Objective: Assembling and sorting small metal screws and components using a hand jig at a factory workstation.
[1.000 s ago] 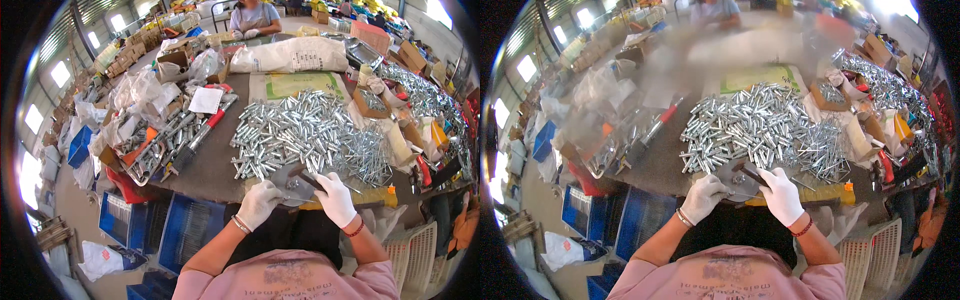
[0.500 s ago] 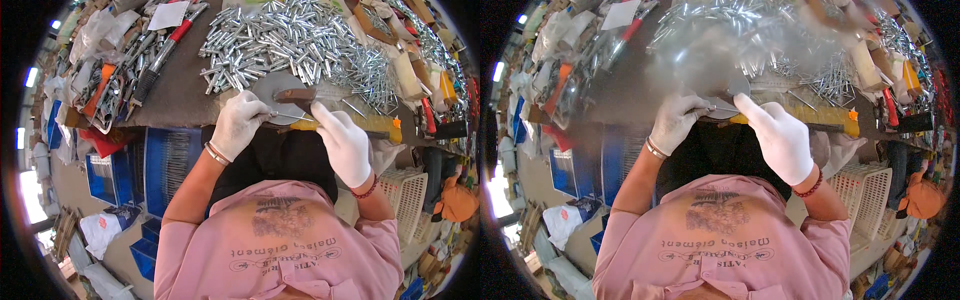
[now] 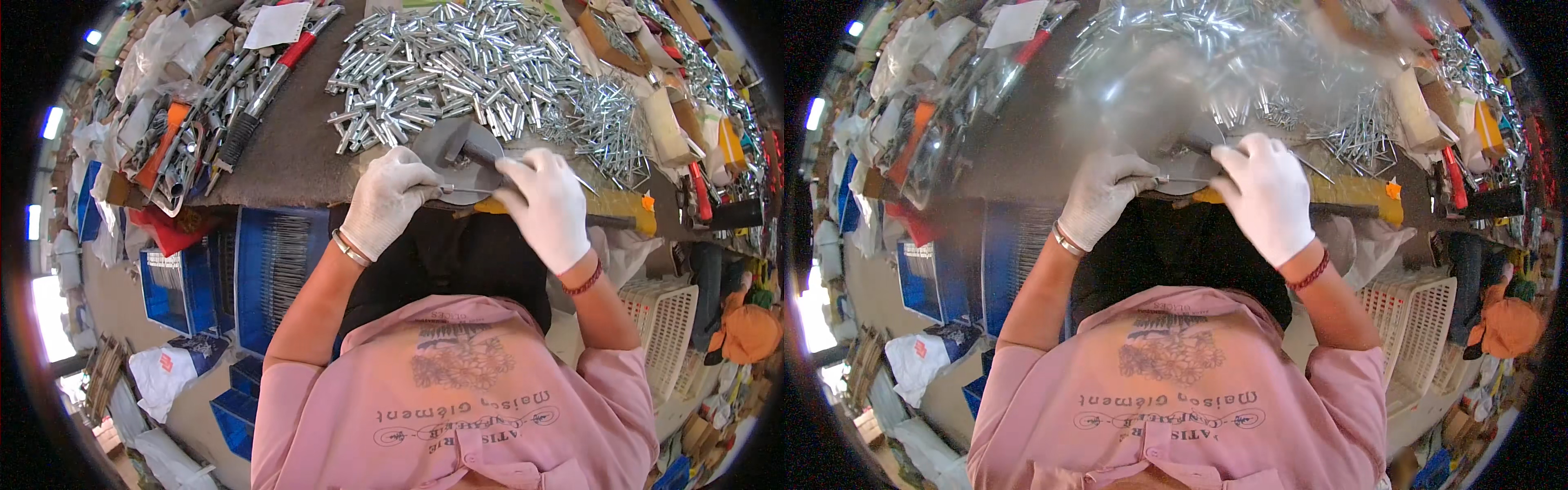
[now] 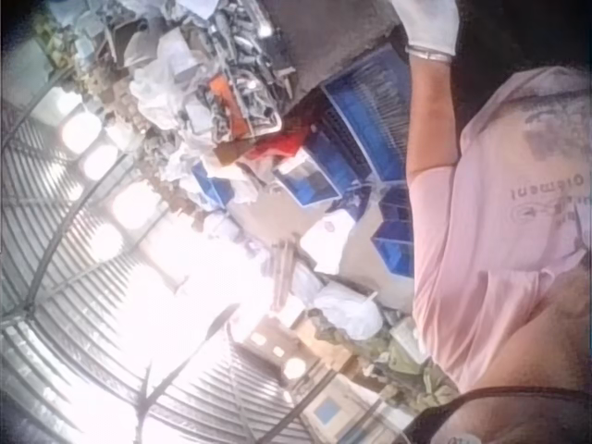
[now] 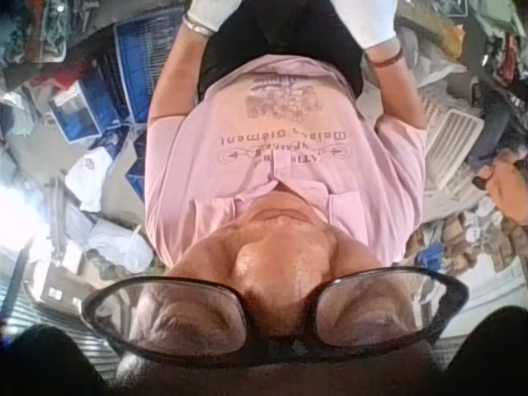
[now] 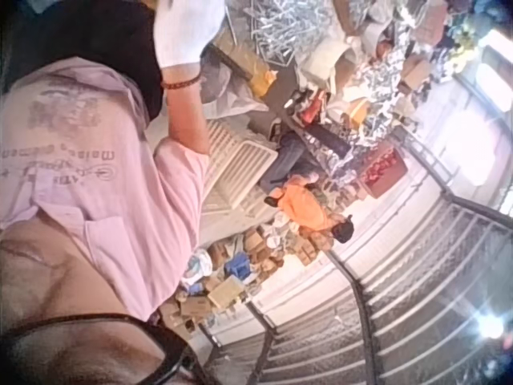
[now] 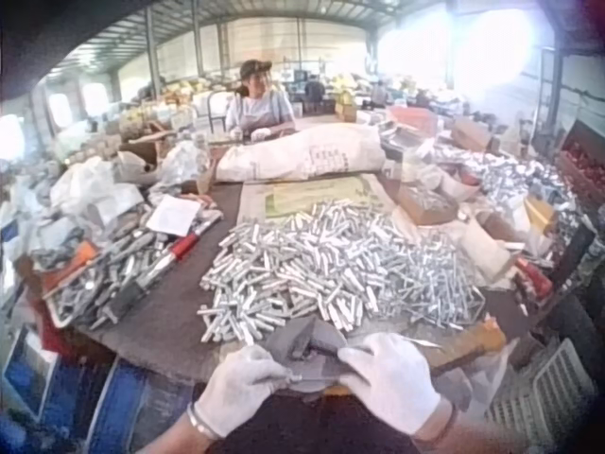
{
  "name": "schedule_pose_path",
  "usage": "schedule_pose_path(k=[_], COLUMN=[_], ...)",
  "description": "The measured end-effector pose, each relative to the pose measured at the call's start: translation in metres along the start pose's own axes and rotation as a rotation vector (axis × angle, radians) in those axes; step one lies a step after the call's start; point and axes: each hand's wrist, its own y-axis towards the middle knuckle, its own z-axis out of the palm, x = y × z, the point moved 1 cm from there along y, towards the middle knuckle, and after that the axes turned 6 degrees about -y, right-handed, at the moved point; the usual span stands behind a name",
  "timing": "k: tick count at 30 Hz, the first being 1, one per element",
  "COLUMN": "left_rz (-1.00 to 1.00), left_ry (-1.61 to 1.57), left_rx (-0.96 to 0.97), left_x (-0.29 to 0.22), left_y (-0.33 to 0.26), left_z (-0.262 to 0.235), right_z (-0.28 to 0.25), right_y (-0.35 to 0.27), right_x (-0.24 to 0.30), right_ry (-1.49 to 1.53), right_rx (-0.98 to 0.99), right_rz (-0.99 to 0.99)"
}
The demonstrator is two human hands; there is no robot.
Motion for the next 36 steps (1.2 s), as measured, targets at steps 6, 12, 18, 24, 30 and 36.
schedule_pose_path(k=[6,12,18,24,30,36], left_rz=[-0.012,0.002,-0.368,-0.657,-0.515,-0.725], left_ry=[0.003,0.090,-0.265,-0.623,-0.621,-0.408], left_rx=[-0.048,-0.167,-0.289,-0.281,-0.417,-0.772], left_x=[-0.002,-0.015,-0.036,-0.040,-0.046,0.002], left_y=[-0.004,-0.014,-0.042,-0.047,-0.065,-0.166], left_z=[0.003,0.010,0.034,0.028,0.010,-0.061], right_z=[0.012,0.016,0.009,0.014,0.019,0.019], right_y=[-0.021,-0.028,-0.028,-0.032,-0.034,-0.019], right_x=[0.023,0.023,0.035,0.053,0.074,0.024], right_ry=[0.176,0.626,1.086,1.198,0.993,0.897], right_rx=[0.193,0.490,0.787,0.799,0.660,0.176], right_rz=[0.170,0.332,0.726,0.779,0.520,0.516])
